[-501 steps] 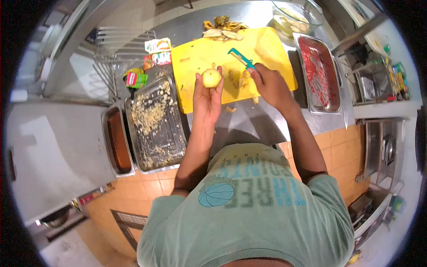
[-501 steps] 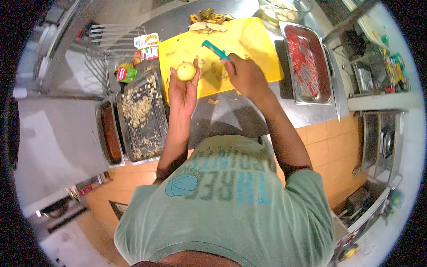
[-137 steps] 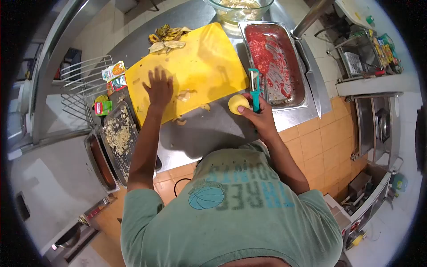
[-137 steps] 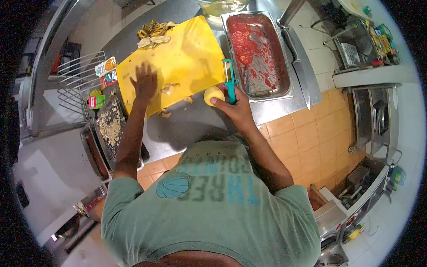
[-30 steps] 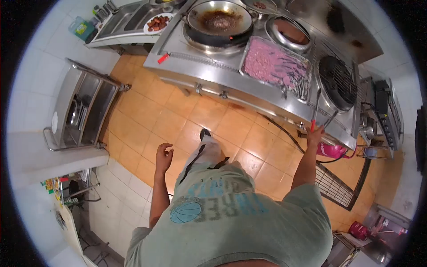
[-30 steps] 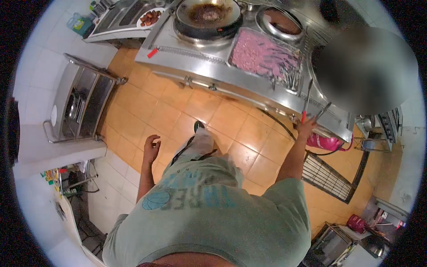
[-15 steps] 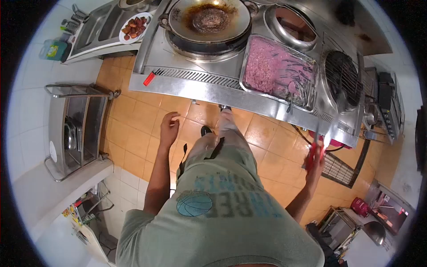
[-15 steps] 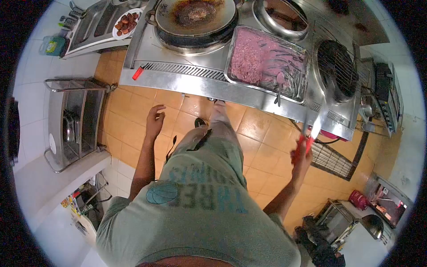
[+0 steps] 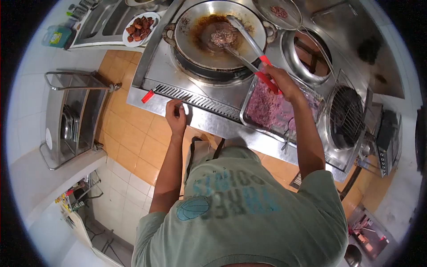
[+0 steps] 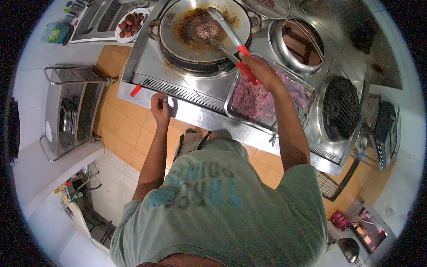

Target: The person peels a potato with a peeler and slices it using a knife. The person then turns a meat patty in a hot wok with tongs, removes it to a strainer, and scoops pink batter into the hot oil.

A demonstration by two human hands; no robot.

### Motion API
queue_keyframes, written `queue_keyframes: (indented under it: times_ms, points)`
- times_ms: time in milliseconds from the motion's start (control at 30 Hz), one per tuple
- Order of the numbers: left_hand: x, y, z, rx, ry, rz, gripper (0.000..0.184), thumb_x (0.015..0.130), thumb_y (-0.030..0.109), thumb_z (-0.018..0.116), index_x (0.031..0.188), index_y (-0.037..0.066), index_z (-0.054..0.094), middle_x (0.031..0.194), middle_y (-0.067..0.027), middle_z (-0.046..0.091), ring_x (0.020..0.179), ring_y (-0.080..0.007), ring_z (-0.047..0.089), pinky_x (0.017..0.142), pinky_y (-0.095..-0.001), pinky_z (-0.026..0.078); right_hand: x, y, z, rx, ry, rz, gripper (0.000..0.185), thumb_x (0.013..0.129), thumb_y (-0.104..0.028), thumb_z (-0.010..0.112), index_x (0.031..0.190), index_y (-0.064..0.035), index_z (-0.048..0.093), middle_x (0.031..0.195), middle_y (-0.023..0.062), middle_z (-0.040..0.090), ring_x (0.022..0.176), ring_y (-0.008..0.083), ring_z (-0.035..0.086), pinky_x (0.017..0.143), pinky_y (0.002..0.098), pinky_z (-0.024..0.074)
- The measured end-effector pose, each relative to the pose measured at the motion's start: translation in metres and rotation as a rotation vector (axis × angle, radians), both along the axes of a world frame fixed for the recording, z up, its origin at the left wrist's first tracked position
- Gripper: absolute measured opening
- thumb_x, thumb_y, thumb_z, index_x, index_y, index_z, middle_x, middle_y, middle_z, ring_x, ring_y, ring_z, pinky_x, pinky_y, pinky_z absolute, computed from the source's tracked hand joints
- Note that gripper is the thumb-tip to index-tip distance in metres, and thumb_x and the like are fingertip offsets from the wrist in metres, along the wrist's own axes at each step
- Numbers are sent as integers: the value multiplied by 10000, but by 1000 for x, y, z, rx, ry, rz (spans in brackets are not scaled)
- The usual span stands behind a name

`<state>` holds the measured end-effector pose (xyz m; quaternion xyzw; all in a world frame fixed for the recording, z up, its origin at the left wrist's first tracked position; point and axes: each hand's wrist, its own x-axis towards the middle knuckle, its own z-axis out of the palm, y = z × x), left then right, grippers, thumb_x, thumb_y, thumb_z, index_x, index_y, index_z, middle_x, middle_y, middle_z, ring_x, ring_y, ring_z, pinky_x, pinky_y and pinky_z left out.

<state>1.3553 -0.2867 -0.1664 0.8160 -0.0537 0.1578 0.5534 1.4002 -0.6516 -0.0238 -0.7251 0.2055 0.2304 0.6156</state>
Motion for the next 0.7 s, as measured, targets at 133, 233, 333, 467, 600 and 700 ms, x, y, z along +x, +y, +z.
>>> queue_keyframes:
  times_ms: [133, 233, 333, 467, 600, 700]
  points:
    - [5, -9, -13, 17, -8, 93, 183, 826, 54, 562, 991, -18, 594, 951, -118, 563, 792, -193, 516, 661, -270, 412, 11, 5, -4, 6, 24, -1, 521, 867, -553, 558, 883, -32, 572, 709, 21, 524, 519, 111, 525, 459, 264, 484]
    - [7, -13, -9, 55, -40, 129, 213, 824, 63, 560, 1019, -17, 591, 931, -118, 552, 793, -206, 511, 668, -278, 411, 14, 11, -10, 2, -8, -53, 520, 881, -550, 540, 872, -31, 581, 687, 30, 540, 501, 113, 534, 439, 250, 454]
    - [8, -15, -2, 120, -53, 142, 264, 875, 178, 521, 1023, -33, 574, 897, -114, 514, 755, -183, 490, 664, -285, 407, 19, 16, -11, 38, -66, -89, 518, 905, -527, 513, 885, -17, 601, 654, 34, 549, 469, 118, 538, 418, 231, 412]
    - [6, -13, -8, 83, -38, 143, 290, 883, 201, 514, 1025, -48, 562, 922, -124, 509, 781, -192, 487, 698, -287, 408, 47, 19, -11, 90, -110, -107, 549, 881, -565, 527, 846, -21, 593, 633, 35, 553, 460, 128, 557, 421, 240, 442]
    - [5, -11, -14, 56, -16, 153, 298, 878, 202, 510, 1029, -52, 554, 939, -124, 509, 798, -190, 493, 706, -284, 412, 74, 22, -4, 36, -108, -49, 559, 867, -580, 541, 810, -26, 590, 598, 35, 554, 455, 130, 565, 411, 240, 442]
    - [4, -12, -9, 58, -11, 169, 301, 873, 206, 512, 1024, -51, 552, 934, -121, 504, 781, -182, 488, 693, -280, 410, 81, 16, -2, 58, -89, -53, 560, 865, -576, 548, 813, -20, 588, 605, 37, 550, 454, 130, 565, 416, 238, 447]
